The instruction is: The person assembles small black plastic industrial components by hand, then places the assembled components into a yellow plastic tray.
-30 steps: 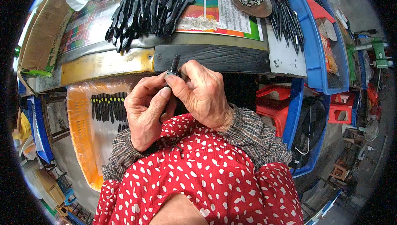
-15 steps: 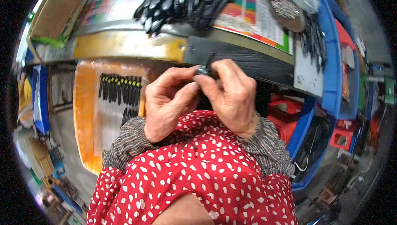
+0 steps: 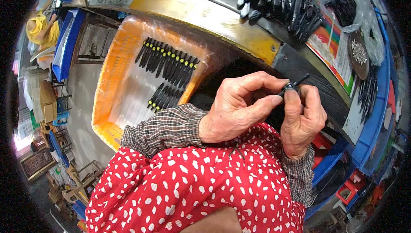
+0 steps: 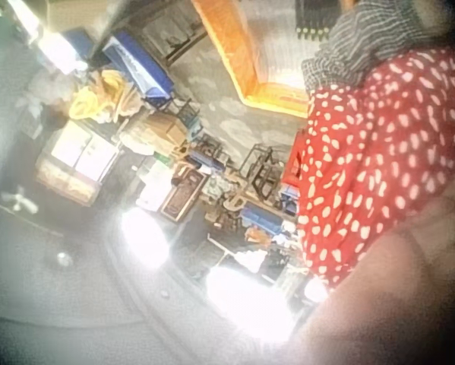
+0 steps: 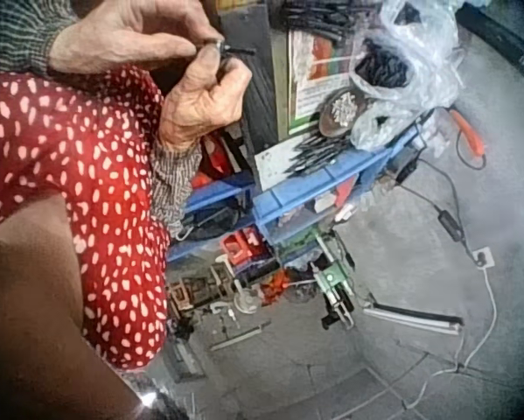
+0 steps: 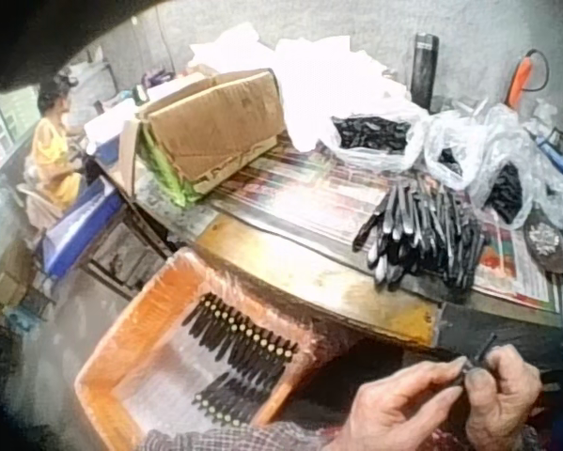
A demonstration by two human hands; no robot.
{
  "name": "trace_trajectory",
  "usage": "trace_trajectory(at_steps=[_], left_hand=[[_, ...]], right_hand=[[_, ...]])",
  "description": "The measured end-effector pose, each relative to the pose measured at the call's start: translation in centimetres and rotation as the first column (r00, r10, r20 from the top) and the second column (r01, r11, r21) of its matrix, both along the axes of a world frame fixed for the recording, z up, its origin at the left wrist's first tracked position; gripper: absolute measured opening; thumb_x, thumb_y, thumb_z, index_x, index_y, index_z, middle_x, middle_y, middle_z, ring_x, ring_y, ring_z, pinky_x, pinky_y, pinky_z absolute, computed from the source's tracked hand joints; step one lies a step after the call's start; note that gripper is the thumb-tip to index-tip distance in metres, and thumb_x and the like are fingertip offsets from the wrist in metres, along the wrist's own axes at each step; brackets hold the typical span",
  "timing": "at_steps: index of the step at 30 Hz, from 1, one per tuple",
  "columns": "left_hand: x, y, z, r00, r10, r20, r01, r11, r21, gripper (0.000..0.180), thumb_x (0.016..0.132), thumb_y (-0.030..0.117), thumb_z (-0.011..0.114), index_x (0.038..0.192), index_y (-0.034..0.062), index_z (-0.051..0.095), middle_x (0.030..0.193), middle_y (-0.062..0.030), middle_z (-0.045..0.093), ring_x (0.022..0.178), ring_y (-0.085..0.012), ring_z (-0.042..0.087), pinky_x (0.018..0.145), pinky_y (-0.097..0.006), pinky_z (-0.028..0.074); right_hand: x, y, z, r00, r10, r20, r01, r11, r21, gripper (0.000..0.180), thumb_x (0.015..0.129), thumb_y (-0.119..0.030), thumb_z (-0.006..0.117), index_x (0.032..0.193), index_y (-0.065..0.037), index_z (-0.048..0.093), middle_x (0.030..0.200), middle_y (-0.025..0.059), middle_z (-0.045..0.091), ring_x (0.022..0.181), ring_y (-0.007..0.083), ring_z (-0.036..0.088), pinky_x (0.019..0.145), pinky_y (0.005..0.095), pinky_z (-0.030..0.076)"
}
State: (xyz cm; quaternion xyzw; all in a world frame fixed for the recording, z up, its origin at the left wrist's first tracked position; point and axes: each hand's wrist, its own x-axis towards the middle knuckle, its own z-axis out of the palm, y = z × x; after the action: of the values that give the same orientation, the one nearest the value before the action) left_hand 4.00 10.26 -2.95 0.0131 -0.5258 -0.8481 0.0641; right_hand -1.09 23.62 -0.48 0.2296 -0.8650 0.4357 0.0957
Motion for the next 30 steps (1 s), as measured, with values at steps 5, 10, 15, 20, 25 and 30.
trace_trajectory(at_steps=[5, 10, 15, 20, 25, 30], left_hand=[[-0.1, -0.1, -0.5, 0.993, 0.064, -0.098, -0.070, 0.996, -0.057, 0.024, 0.086, -0.001, 0.058, 0.109, -0.0034, 0.059, 0.092, -0.0001, 0.059, 0.075, -0.0002, 0.050, 0.062, -0.015, 0.042], [0.6, -1.1, -0.8, 0.999, -0.024, -0.029, 0.024, 1.000, -0.001, 0.028, 0.085, -0.001, 0.060, 0.112, -0.0021, 0.056, 0.092, -0.0021, 0.061, 0.082, -0.0029, 0.054, 0.069, -0.017, 0.045], [2.0, -3.5, -1.7, 0.994, -0.034, 0.101, 0.042, 0.996, -0.081, 0.026, 0.085, 0.001, 0.059, 0.110, -0.0019, 0.056, 0.089, -0.0021, 0.063, 0.078, -0.0030, 0.056, 0.065, -0.017, 0.046], [4.8, -7.0, -4.1, 0.973, 0.114, 0.199, -0.092, 0.989, -0.115, 0.022, 0.086, 0.001, 0.057, 0.108, -0.0027, 0.056, 0.088, -0.0048, 0.064, 0.079, -0.0078, 0.060, 0.068, -0.021, 0.049], [8.0, -13.5, -7.6, 0.838, 0.463, 0.288, -0.328, 0.850, -0.413, 0.020, 0.081, 0.000, 0.061, 0.102, -0.0014, 0.058, 0.087, -0.0080, 0.068, 0.065, -0.0051, 0.057, 0.056, -0.018, 0.043], [12.6, -21.3, -15.3, 0.554, 0.768, 0.321, -0.586, 0.633, -0.505, 0.016, 0.078, 0.000, 0.066, 0.093, -0.0036, 0.060, 0.077, -0.0063, 0.063, 0.062, -0.0104, 0.058, 0.055, -0.023, 0.048]], right_hand=[[-0.1, -0.1, -0.6, 0.963, 0.077, 0.259, -0.020, 0.976, -0.218, 0.022, 0.094, -0.023, 0.053, 0.084, -0.003, 0.054, 0.065, -0.0074, 0.037, 0.055, -0.0005, 0.030, 0.047, 0.0173, 0.021], [0.2, 0.1, -1.1, 0.948, 0.134, 0.289, -0.076, 0.977, -0.201, 0.025, 0.093, -0.027, 0.054, 0.090, -0.002, 0.055, 0.067, -0.0080, 0.039, 0.055, -0.0007, 0.031, 0.047, 0.0165, 0.021], [0.8, -0.2, -0.5, 0.939, 0.139, 0.314, -0.126, 0.990, -0.061, 0.021, 0.088, -0.020, 0.061, 0.084, -0.001, 0.056, 0.071, -0.0011, 0.049, 0.064, 0.0064, 0.044, 0.056, 0.0209, 0.037], [0.7, -1.1, -0.2, 0.950, 0.186, 0.252, -0.204, 0.978, 0.050, 0.015, 0.085, -0.012, 0.063, 0.081, 0.000, 0.056, 0.070, 0.0005, 0.049, 0.062, 0.0076, 0.046, 0.056, 0.0215, 0.037], [0.5, -1.6, -0.6, 0.951, 0.256, 0.176, -0.279, 0.953, 0.120, 0.013, 0.084, -0.008, 0.063, 0.080, 0.000, 0.055, 0.069, 0.0019, 0.049, 0.061, 0.0087, 0.046, 0.055, 0.0225, 0.037], [0.9, -2.2, -0.8, 0.954, 0.240, 0.181, -0.270, 0.948, 0.168, 0.013, 0.084, -0.008, 0.064, 0.080, 0.001, 0.055, 0.069, 0.0035, 0.050, 0.061, 0.0101, 0.047, 0.056, 0.0234, 0.038]])
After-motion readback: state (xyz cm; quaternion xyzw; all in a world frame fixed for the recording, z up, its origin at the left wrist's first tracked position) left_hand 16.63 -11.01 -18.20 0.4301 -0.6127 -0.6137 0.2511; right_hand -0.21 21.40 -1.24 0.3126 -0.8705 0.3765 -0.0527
